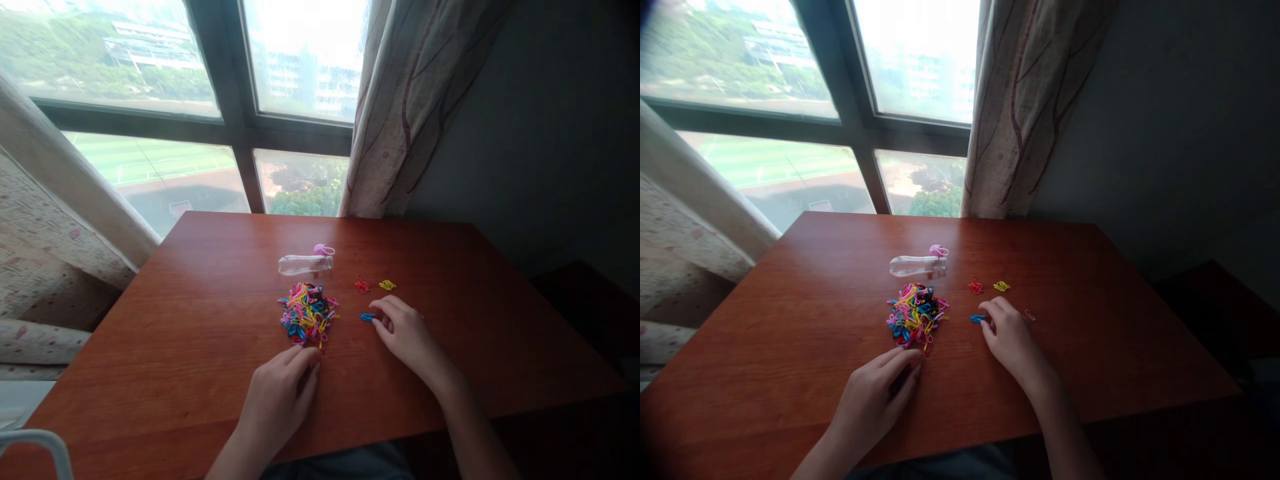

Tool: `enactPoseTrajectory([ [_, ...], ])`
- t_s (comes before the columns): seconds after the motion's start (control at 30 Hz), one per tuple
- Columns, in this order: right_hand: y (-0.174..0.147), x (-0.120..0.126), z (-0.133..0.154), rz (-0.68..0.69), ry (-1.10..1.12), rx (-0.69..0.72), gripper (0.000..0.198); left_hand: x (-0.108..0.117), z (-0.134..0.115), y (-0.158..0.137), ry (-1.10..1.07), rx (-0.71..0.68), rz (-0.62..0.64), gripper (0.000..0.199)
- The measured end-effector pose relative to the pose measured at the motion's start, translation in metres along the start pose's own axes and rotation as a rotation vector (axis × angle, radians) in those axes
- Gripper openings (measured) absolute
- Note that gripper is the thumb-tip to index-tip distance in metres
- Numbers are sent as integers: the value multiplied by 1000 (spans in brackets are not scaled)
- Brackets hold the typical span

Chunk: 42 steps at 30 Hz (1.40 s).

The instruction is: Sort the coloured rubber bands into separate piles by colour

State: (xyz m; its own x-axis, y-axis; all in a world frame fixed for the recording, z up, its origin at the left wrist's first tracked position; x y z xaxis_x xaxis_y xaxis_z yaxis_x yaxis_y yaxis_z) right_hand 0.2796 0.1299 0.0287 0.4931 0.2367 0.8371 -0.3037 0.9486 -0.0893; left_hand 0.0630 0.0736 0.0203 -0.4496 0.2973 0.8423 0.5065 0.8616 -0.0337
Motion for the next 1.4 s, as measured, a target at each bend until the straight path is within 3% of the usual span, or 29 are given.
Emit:
enactPoseTrajectory([
  [0.13,-27,11,-21,-20,-1,-56,21,-1,0,0,7,-5,1,18],
  [0.3,-46,4,-31,26,-31,-29,21,-4,1,2,14,-2,5,18],
  [0.67,-16,14,-43,-174,-122,15,20,-3,0,1,17,-4,10,17],
  [0.9,-40,39,-81,-290,-91,-106,18,-3,0,2,15,-6,10,17],
  [1.03,-44,37,-96,-261,-122,-132,20,-4,0,2,12,-4,16,17],
  [1.17,-28,34,-94,-259,-125,-99,19,-4,0,2,24,1,20,18],
  [1.4,0,42,-101,-381,-154,-123,20,-4,1,1,25,-6,8,17],
])
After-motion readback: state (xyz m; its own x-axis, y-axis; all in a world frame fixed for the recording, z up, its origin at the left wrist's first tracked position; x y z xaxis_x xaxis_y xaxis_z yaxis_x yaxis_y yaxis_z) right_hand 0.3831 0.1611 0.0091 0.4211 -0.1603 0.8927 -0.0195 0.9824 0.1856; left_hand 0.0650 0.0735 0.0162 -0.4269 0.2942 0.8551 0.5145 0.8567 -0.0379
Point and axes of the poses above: each hand's wrist, its own y-axis towards the middle knuckle, its own x-axis out of the back of the hand, z = x × y, the point moved 8 cm from there along y, towards the middle knuckle, and after that the axes turned 14 degrees about z, right-handed, at the moved point
